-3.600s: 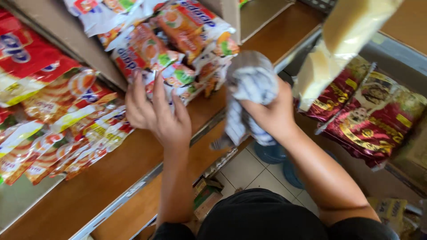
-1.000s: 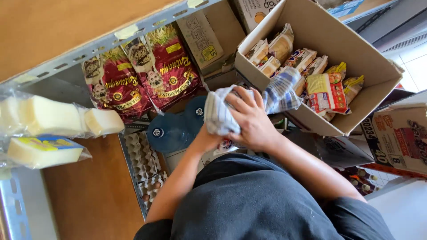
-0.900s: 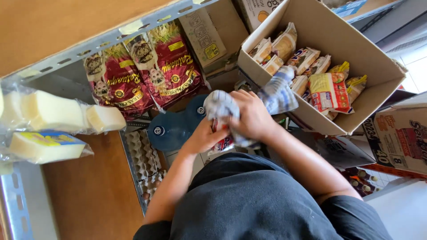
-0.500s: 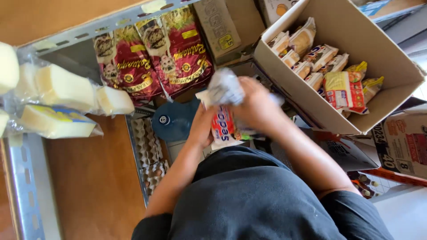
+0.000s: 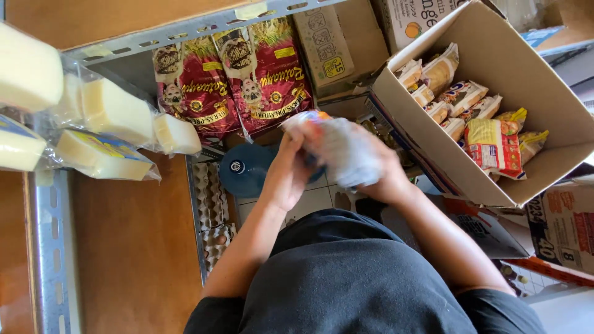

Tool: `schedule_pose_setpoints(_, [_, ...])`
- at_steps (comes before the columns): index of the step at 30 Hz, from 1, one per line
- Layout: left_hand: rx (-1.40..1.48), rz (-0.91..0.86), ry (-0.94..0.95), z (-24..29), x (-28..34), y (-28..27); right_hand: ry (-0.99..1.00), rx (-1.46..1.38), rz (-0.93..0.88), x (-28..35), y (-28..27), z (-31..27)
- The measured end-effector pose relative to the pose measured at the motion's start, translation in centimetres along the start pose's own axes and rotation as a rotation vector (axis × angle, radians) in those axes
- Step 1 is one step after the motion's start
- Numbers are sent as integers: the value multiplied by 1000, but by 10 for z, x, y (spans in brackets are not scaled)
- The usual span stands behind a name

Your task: Cleaning and stocking instant noodle packets onto a shelf and into boxes.

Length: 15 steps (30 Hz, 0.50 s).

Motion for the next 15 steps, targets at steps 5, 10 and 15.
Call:
schedule_pose_setpoints(5, [-533,-284,440,50,20,55,445,-698,338,28,-26,52])
schedule_pose_setpoints(10, [-372,-471,270,19,19,82,581,-823,451,28,-28,85])
schedule_pose_setpoints(15, [3,-173,152,-16,-5,45,363,-85,415,-1,-73,61])
Point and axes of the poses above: each hand's wrist, its own x-axis away from the middle knuckle, its own y-axis out of the palm, z = x × y, the point moved 10 cm from there along -x, towards the middle knuckle, and after that the axes turned 1 degree about x, right-handed, at the moved point
